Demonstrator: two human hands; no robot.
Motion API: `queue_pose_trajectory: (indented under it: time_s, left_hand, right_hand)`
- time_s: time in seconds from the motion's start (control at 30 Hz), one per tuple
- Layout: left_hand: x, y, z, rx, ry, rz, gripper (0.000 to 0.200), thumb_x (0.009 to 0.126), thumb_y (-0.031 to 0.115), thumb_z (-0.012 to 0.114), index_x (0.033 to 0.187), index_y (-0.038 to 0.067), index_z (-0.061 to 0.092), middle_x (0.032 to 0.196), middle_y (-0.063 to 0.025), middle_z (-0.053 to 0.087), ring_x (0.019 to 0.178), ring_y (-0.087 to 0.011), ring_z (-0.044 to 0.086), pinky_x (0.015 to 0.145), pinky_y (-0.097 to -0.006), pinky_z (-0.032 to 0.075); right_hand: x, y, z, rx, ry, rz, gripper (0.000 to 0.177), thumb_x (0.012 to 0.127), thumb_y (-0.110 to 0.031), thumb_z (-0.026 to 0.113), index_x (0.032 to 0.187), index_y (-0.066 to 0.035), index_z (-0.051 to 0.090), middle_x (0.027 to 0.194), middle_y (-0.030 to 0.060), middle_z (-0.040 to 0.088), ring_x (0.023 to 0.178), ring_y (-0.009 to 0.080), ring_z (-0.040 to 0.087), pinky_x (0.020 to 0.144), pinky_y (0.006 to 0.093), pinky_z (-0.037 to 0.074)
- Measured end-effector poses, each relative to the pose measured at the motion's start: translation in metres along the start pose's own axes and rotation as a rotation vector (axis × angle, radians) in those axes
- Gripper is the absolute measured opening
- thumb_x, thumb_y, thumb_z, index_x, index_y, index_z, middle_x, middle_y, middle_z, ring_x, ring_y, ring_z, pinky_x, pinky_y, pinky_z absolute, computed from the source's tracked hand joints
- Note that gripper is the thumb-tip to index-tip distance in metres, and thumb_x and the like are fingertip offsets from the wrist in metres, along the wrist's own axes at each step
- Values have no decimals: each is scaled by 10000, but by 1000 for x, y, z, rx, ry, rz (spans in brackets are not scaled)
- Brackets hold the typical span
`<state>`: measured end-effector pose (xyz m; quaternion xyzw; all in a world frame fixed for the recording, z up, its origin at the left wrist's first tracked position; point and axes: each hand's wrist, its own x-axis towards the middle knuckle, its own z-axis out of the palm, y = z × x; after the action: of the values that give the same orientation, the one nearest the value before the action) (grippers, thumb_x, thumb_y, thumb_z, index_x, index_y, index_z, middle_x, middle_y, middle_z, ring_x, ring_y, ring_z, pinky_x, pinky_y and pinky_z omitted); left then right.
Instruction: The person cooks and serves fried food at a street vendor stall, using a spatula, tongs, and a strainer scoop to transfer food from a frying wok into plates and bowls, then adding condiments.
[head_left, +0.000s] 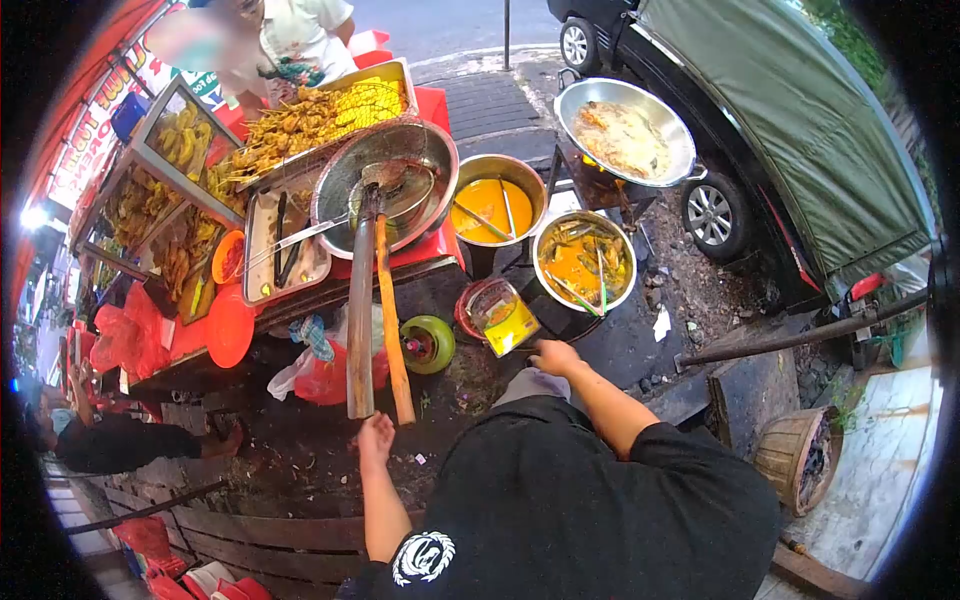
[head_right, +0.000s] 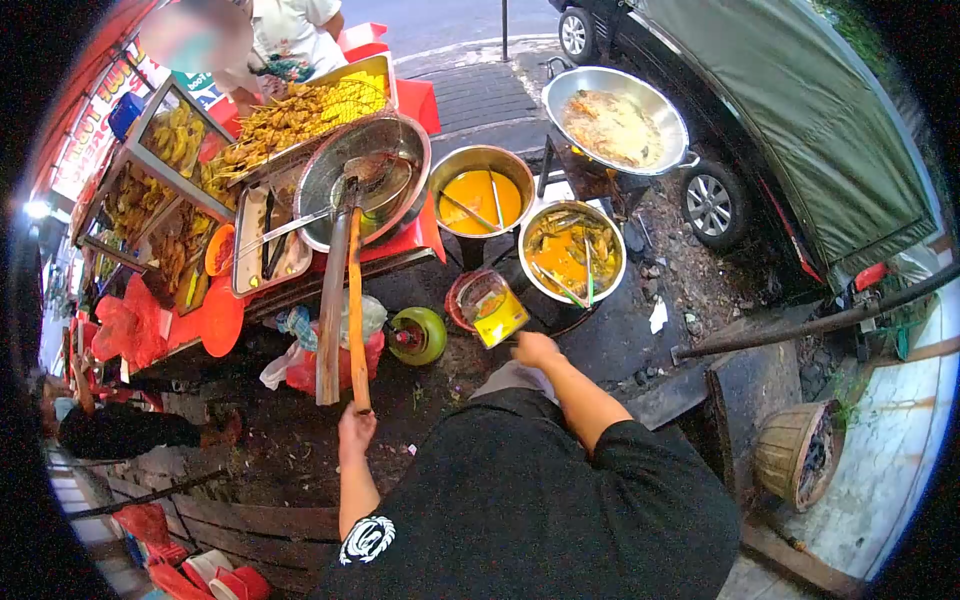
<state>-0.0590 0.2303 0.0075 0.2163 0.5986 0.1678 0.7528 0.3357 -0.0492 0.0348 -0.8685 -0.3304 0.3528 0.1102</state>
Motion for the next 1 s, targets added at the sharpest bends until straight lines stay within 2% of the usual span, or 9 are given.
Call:
queue_pose_trajectory:
  time_s: [0.07, 0.1, 0.13, 0.17, 0.33, 0.43, 0.8, 0.83, 1.0]
  left_hand:
    - [16, -50, -48, -42, -61, -136, 130, 907, 272, 571, 913, 144, 587, 798, -11, 635, 703, -170, 632, 615, -338, 533]
    - [12, -72, -65, -104, -64, -205, 143, 920, 295, 546, 899, 157, 573, 793, -8, 630, 700, -181, 629, 615, -353, 532]
    - [-3, -88, -71, -96, 78, -273, 165, 927, 316, 529, 903, 157, 565, 789, -7, 627, 696, -189, 630, 618, -352, 537]
    - [-9, -103, -89, 21, 55, -316, 185, 928, 333, 521, 914, 153, 558, 812, -3, 628, 733, -189, 635, 640, -365, 541]
    - [-44, -168, -119, 415, 247, -282, 395, 936, 360, 452, 1097, 37, 613, 1010, -106, 673, 806, -240, 645, 730, -378, 528]
    - [-51, -172, -113, 454, 163, -306, 369, 901, 288, 453, 1034, -8, 629, 991, -124, 685, 775, -235, 654, 685, -363, 529]
    - [-37, -75, -8, 503, 321, 180, 313, 775, 144, 528, 854, -125, 666, 782, -195, 704, 620, -255, 678, 568, -351, 528]
    - [-40, -66, -2, 616, 462, 115, 310, 828, 35, 425, 899, -153, 661, 993, -200, 698, 755, -229, 689, 657, -383, 558]
    - [-48, -139, -27, 402, 714, 165, 340, 870, 218, 499, 970, -55, 675, 940, -192, 702, 557, -219, 640, 479, -304, 478]
  right_hand:
    - [15, 113, 78, 41, 8, 329, 414, 788, -359, 591, 1021, -25, 662, 1054, 217, 663, 956, 340, 653, 824, 443, 518]
    - [-6, 119, 65, 350, -276, 650, 311, 775, -227, 572, 1009, -41, 660, 955, 211, 680, 795, 345, 682, 675, 452, 545]
    - [-41, 123, 80, 986, 3, 1008, 304, 769, -203, 565, 995, -9, 623, 811, 154, 598, 665, 280, 624, 605, 457, 519]
    - [-48, 157, 101, 1117, -107, 1049, 277, 782, -173, 555, 1000, -6, 593, 712, 103, 557, 555, 271, 583, 522, 444, 504]
    - [-95, 146, 110, 533, -329, 770, 194, 786, -214, 614, 710, -36, 602, 645, 81, 587, 504, 226, 567, 466, 398, 482]
    - [-87, 140, 124, 760, -241, 709, 220, 772, -227, 643, 642, -52, 610, 582, 76, 583, 477, 213, 565, 424, 395, 464]
    - [16, 92, 46, 491, -216, 362, 252, 816, -245, 616, 978, -71, 700, 750, 60, 674, 563, 164, 634, 496, 326, 539]
    - [32, 86, 35, 473, -233, 352, 252, 816, -245, 616, 978, -71, 700, 750, 60, 674, 563, 164, 634, 496, 326, 539]
    - [152, 78, -17, 121, 220, -185, 288, 822, -311, 580, 886, -63, 712, 838, 183, 691, 797, 361, 671, 729, 433, 544]
